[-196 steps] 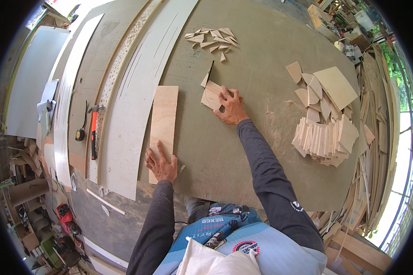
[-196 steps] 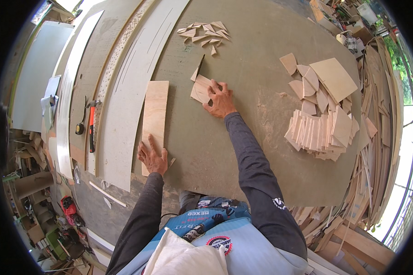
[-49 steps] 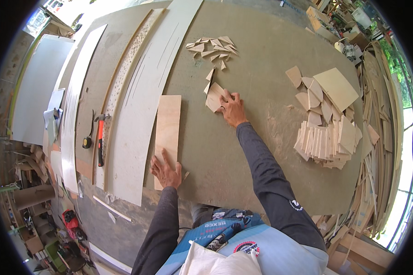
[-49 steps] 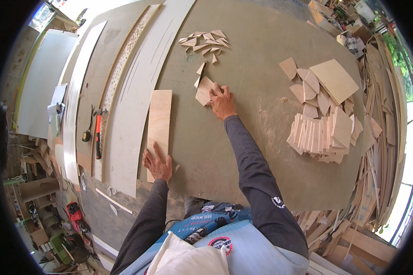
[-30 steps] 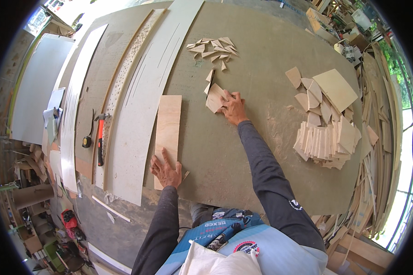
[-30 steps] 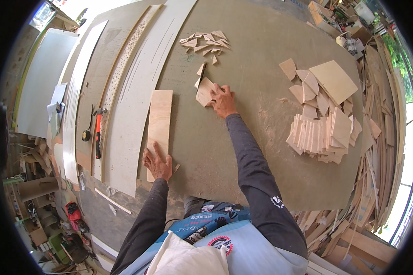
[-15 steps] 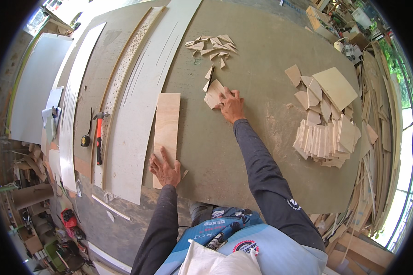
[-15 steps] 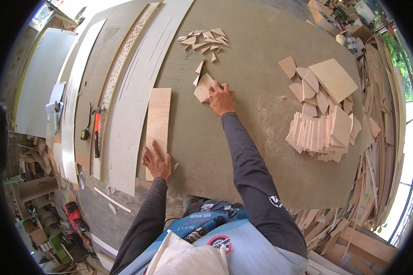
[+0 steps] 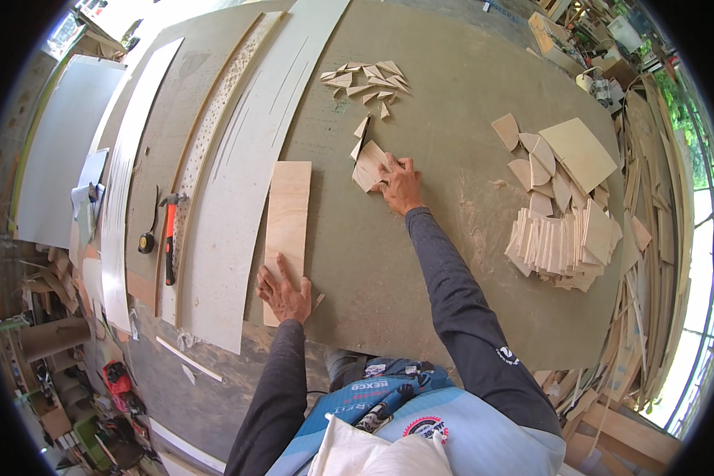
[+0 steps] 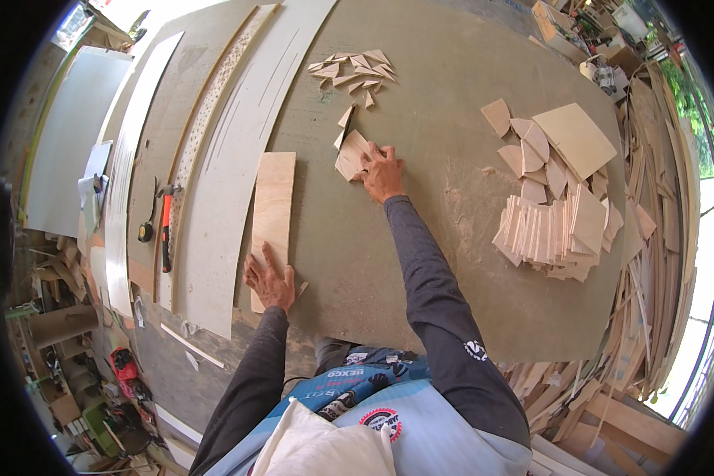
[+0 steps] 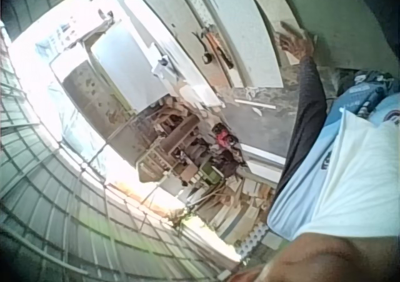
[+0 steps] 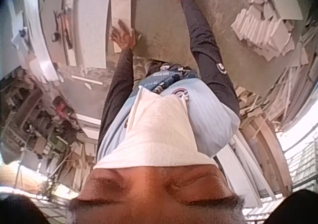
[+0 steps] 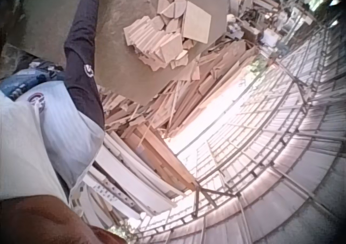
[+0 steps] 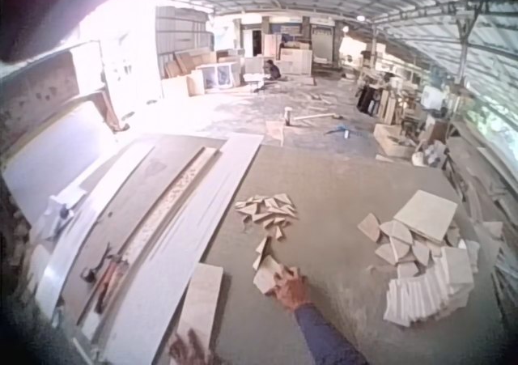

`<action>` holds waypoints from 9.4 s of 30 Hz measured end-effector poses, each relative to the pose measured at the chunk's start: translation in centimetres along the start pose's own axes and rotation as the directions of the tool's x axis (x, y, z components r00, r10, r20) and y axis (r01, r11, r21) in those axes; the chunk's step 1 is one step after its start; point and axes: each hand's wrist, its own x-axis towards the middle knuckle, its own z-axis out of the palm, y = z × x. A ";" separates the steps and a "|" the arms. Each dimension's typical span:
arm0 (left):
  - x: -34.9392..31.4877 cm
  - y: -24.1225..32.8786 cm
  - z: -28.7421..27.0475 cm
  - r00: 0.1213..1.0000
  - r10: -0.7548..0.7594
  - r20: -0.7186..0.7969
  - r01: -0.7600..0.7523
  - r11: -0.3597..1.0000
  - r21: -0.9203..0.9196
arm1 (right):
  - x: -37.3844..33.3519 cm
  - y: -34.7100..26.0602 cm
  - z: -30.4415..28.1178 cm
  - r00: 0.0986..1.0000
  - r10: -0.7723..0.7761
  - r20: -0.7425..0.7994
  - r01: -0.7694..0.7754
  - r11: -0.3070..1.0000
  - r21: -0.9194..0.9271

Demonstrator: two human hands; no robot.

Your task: The person sorts through various wood scraps on a workbench, picking up small plywood pieces and arranging them into a stack.

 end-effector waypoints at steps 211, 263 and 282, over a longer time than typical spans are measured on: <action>0.0 0.2 -0.1 1.000 -0.012 0.005 0.012 1.000 -0.020 | 1.4 1.6 2.0 0.987 0.058 -0.150 -0.024 0.975 0.220; 0.0 -0.1 0.4 1.000 0.011 -0.028 -0.011 1.000 -0.009 | 1.3 -1.7 1.5 0.950 0.230 -0.213 -0.197 0.966 0.166; 0.0 -0.1 0.3 1.000 0.001 -0.013 -0.001 1.000 0.006 | 1.4 -2.4 2.1 0.916 0.283 -0.284 -0.228 0.950 0.213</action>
